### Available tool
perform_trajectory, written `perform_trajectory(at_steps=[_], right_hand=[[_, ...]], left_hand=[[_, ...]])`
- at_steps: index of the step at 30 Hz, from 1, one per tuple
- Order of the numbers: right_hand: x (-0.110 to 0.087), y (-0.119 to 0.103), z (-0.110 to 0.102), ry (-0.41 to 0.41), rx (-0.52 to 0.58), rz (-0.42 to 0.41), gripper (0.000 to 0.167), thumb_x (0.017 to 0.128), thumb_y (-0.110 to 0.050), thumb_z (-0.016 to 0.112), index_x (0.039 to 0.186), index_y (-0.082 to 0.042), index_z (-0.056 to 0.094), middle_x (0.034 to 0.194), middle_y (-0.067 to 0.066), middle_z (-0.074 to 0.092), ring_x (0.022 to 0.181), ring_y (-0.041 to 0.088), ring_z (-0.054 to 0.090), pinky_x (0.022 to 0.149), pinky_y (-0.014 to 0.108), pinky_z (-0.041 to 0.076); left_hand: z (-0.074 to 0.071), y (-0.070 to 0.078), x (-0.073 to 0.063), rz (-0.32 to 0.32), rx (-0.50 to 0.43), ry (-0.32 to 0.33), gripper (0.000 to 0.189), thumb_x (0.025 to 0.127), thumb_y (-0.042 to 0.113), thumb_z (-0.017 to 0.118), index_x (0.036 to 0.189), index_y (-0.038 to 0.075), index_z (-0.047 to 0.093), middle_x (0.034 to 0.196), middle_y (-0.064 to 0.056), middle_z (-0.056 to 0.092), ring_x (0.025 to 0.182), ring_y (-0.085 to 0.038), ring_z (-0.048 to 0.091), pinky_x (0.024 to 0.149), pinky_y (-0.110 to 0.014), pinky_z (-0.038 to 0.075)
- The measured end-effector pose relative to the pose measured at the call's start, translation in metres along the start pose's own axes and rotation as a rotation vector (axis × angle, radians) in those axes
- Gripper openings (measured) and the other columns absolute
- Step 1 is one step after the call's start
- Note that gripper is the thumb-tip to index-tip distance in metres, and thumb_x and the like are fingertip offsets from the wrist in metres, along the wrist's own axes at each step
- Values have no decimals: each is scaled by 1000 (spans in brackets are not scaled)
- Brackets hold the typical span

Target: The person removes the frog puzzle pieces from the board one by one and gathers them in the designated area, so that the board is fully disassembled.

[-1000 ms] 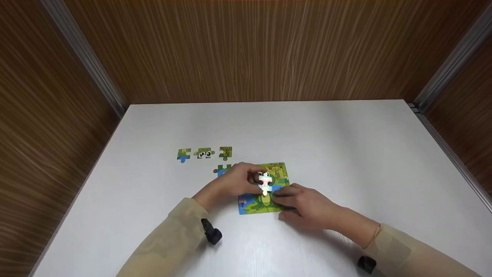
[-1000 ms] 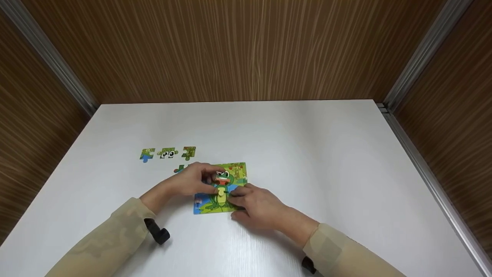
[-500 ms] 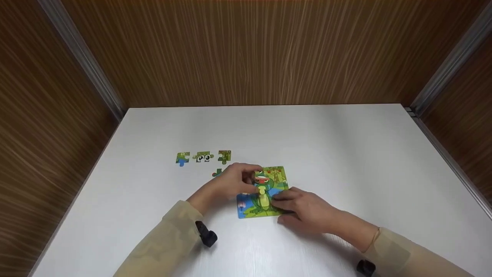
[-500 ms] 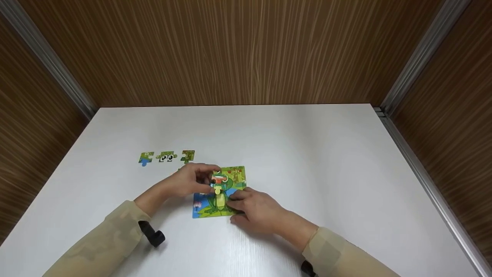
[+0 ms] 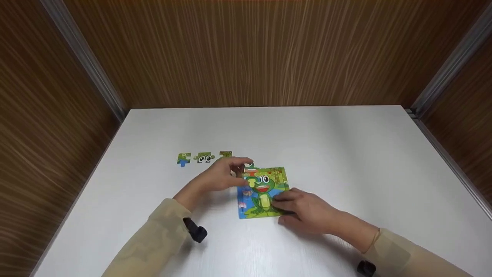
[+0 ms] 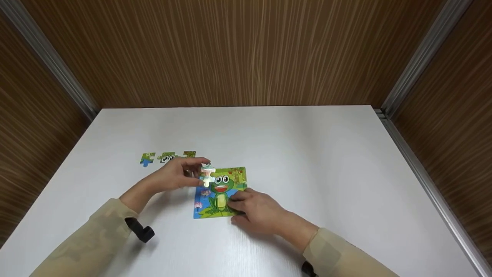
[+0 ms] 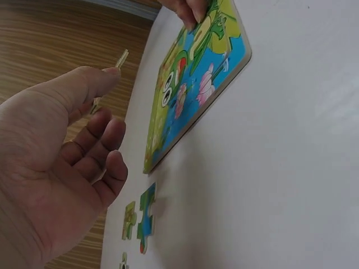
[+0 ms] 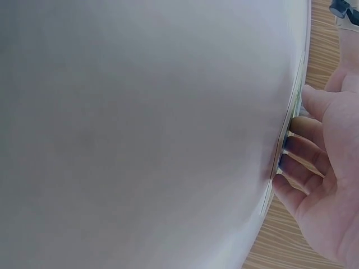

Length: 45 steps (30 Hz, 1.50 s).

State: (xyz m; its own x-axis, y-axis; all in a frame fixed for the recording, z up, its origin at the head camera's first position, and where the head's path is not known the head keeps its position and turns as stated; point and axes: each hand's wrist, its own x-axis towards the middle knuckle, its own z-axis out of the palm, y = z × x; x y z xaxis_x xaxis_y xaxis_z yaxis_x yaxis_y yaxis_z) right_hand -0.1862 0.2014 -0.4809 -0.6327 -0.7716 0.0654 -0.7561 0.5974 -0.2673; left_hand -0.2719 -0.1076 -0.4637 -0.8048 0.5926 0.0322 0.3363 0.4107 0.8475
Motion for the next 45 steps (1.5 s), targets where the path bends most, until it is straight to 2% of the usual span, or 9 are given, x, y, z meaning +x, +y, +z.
perform_trajectory(at_steps=[9, 12, 18, 24, 31, 39, 45], right_hand=[[1, 3, 0, 30, -7, -10, 44, 102, -30, 73, 138, -4, 70, 141, 9, 65, 131, 29, 61, 106, 48, 51], [2, 3, 0, 32, -6, -13, 44, 102, -29, 74, 138, -4, 71, 141, 9, 66, 130, 29, 61, 106, 48, 51], [3, 3, 1, 30, -2, -17, 44, 102, -29, 74, 138, -3, 71, 141, 9, 65, 130, 29, 61, 106, 48, 51], [4, 2, 0, 27, 3, -14, 45, 103, -30, 73, 139, -4, 70, 141, 8, 65, 130, 28, 60, 106, 48, 51], [4, 1, 0, 22, -8, -21, 46, 103, -32, 72, 140, -4, 70, 142, 9, 65, 131, 28, 60, 107, 47, 51], [1, -1, 0, 35, -3, -12, 45, 102, -30, 73, 139, -4, 70, 141, 8, 65, 130, 27, 60, 105, 46, 52], [1, -1, 0, 28, -6, -6, 46, 102, -31, 73, 140, -4, 70, 141, 8, 65, 130, 27, 60, 106, 46, 52]], left_hand=[[-38, -5, -18, -58, 18, 70, 63, 89, 15, 86, 148, 17, 64, 114, -8, 67, 102, -22, 62, 85, -36, 53], [-52, -9, -26, -85, 38, 103, 63, 89, 16, 86, 148, 17, 64, 114, -7, 67, 103, -23, 62, 84, -35, 53], [-78, -19, -41, -122, 47, 153, 62, 89, 11, 85, 147, 12, 64, 116, -15, 68, 103, -26, 59, 85, -35, 50], [-95, -31, -51, -191, 49, 192, 63, 89, 12, 85, 148, 14, 63, 120, -13, 66, 108, -27, 59, 91, -37, 49], [-101, -48, -59, -204, 35, 181, 64, 91, 12, 83, 150, 5, 60, 116, -15, 67, 103, -26, 59, 86, -34, 48], [-93, -65, -61, -258, 24, 136, 67, 88, 8, 84, 150, 5, 60, 112, -10, 69, 99, -23, 58, 84, -31, 49], [-91, -74, -62, -264, 49, 102, 70, 87, 11, 86, 152, 6, 59, 110, -9, 69, 98, -23, 58, 86, -32, 49]])
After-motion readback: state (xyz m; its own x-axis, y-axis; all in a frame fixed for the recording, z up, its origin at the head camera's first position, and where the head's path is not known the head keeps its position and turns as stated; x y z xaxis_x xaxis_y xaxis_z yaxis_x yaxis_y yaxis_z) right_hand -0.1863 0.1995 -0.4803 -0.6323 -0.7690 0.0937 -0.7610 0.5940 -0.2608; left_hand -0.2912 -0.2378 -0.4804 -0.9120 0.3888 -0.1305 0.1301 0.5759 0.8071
